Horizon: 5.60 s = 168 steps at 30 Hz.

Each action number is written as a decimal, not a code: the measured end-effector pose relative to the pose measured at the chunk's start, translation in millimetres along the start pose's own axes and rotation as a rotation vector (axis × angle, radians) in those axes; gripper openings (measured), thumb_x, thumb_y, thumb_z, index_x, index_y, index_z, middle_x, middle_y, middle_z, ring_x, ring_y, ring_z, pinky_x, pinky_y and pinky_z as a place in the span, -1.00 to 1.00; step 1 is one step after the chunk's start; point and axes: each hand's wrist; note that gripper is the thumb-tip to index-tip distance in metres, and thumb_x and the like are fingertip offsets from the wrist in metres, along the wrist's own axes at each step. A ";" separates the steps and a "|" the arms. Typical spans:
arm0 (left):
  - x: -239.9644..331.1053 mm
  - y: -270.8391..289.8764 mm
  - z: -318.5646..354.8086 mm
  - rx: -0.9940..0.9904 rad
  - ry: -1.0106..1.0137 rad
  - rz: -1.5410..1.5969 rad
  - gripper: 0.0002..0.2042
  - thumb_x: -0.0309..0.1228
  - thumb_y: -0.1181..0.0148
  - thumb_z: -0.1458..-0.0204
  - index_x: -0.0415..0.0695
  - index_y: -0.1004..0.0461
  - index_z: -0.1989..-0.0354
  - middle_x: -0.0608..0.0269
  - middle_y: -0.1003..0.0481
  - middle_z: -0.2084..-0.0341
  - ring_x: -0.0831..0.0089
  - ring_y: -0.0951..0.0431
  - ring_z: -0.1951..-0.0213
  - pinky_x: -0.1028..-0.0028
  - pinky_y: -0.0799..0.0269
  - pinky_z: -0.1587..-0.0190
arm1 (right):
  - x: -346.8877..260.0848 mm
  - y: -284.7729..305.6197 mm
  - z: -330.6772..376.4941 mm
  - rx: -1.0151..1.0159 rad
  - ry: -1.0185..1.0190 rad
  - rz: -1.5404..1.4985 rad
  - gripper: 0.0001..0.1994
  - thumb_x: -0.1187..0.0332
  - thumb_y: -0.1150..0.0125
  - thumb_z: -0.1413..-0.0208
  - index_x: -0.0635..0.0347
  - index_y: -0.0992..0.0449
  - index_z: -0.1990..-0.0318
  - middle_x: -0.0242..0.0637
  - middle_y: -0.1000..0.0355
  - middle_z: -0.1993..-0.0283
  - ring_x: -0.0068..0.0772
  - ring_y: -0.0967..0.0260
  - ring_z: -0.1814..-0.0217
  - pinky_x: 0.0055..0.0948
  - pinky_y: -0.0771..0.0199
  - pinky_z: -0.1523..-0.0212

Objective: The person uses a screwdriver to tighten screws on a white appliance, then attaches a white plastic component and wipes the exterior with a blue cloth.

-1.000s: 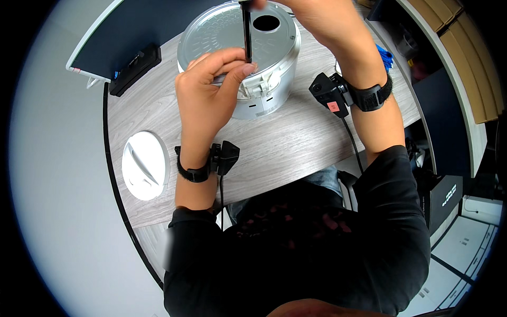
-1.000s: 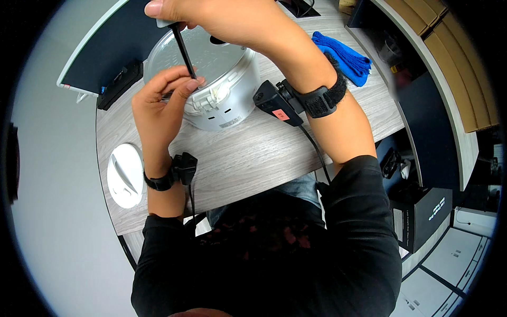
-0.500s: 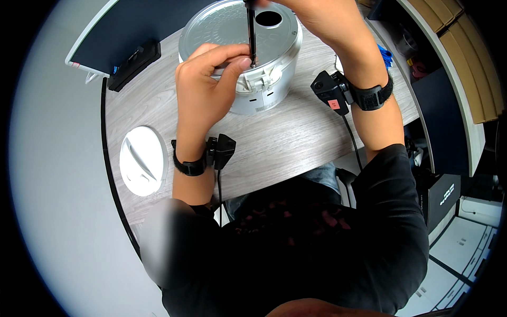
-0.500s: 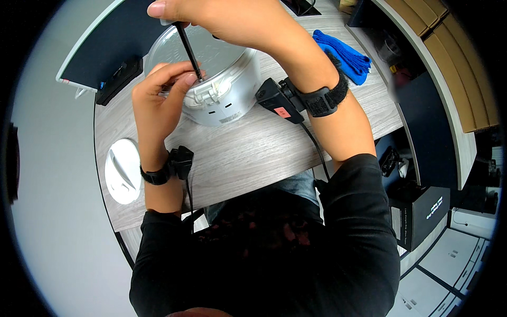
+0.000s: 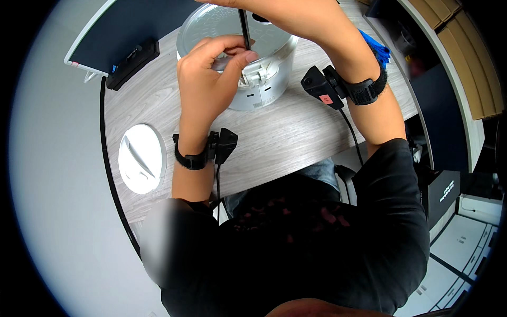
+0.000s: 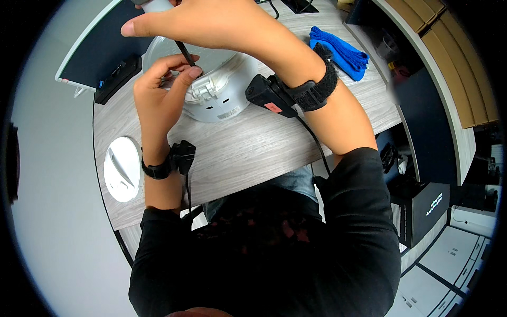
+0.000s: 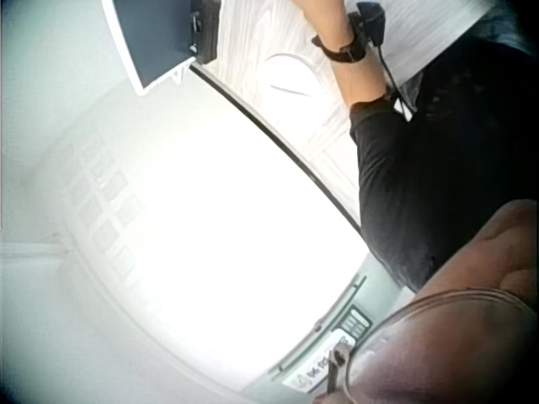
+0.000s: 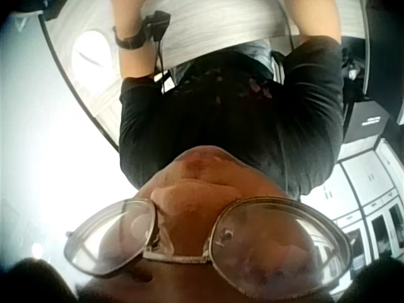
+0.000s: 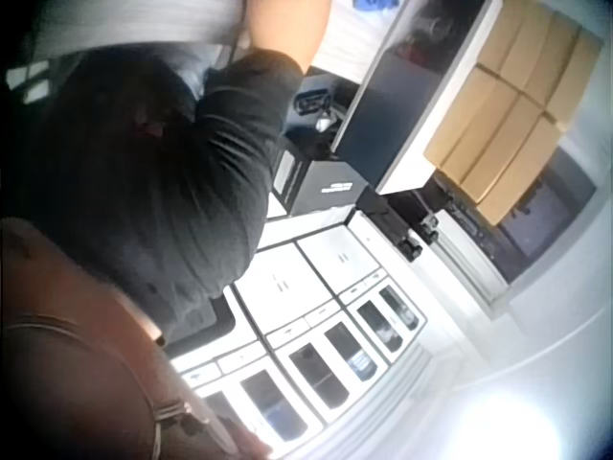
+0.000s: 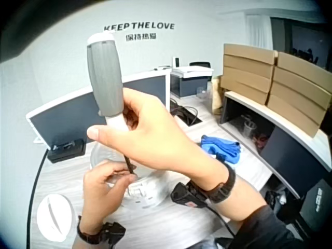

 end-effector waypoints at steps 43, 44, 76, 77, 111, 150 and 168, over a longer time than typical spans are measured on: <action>-1.1 -9.4 -1.5 0.015 0.062 0.123 -0.88 -0.48 -0.37 -0.07 -0.19 -0.67 0.22 0.23 -0.67 0.46 0.53 -0.62 0.37 0.55 -0.49 0.27 | 6.3 8.5 2.1 -0.080 -0.086 -0.139 -0.60 0.40 -0.50 -0.04 0.33 -0.47 0.01 -0.36 -0.53 0.21 -0.63 -0.48 0.21 -0.57 -0.54 0.18; -3.6 -10.0 -0.8 0.014 0.084 0.146 -0.89 -0.48 -0.36 -0.08 -0.17 -0.68 0.23 0.24 -0.67 0.46 0.52 -0.63 0.37 0.54 -0.49 0.28 | 10.1 8.8 2.0 -0.093 -0.100 -0.182 -0.59 0.41 -0.49 -0.06 0.33 -0.46 -0.01 -0.36 -0.54 0.20 -0.62 -0.48 0.19 -0.56 -0.55 0.16; -0.8 -7.5 -2.8 0.014 0.027 0.131 -0.91 -0.41 -0.36 -0.10 -0.09 -0.68 0.25 0.31 -0.65 0.50 0.51 -0.60 0.44 0.51 -0.43 0.40 | 26.6 10.8 4.4 -0.068 -0.080 -0.218 -0.74 0.46 -0.50 -0.04 0.30 -0.55 0.16 -0.46 -0.51 0.30 -0.73 -0.41 0.24 -0.64 -0.46 0.21; 3.6 -5.7 -4.1 0.023 0.037 0.128 -0.91 -0.41 -0.37 -0.09 -0.10 -0.68 0.26 0.31 -0.65 0.51 0.52 -0.60 0.44 0.51 -0.44 0.40 | 23.0 9.2 5.0 -0.045 -0.047 -0.126 -0.74 0.44 -0.52 -0.02 0.27 -0.53 0.21 -0.47 -0.49 0.32 -0.74 -0.39 0.25 -0.64 -0.45 0.22; -9.3 -8.9 0.2 0.010 0.067 0.078 -0.88 -0.39 -0.43 0.01 -0.10 -0.71 0.29 0.31 -0.62 0.50 0.44 -0.60 0.45 0.47 -0.47 0.36 | 18.8 5.0 14.6 -0.043 0.011 -0.243 -0.74 0.46 -0.42 -0.13 0.29 -0.54 0.06 -0.47 -0.50 0.27 -0.77 -0.37 0.28 -0.71 -0.42 0.25; -12.7 -27.3 18.3 0.132 -0.369 -0.393 -0.57 -0.04 -0.63 0.31 0.03 -0.65 0.29 0.43 -0.45 0.34 0.41 -0.38 0.17 0.33 -0.09 0.07 | 57.4 37.8 112.2 0.218 -0.123 -0.101 -0.78 0.32 -0.33 -0.20 0.23 -0.61 0.08 -0.31 -0.60 0.13 -0.55 -0.46 0.14 -0.52 -0.47 0.11; 16.6 -145.9 22.2 -0.639 -0.021 0.032 -0.81 -0.48 -0.42 0.00 -0.18 -0.64 0.20 0.25 -0.58 0.44 0.47 -0.51 0.46 0.51 -0.43 0.34 | 82.8 150.2 213.9 0.678 -0.229 0.202 -0.80 0.31 -0.40 -0.16 0.24 -0.63 0.17 -0.39 -0.54 0.37 -0.64 -0.39 0.36 -0.59 -0.38 0.32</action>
Point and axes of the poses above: each hand's wrist, its own z-axis away from the middle knuckle, its own y-axis out of the back of the hand, x = y × z
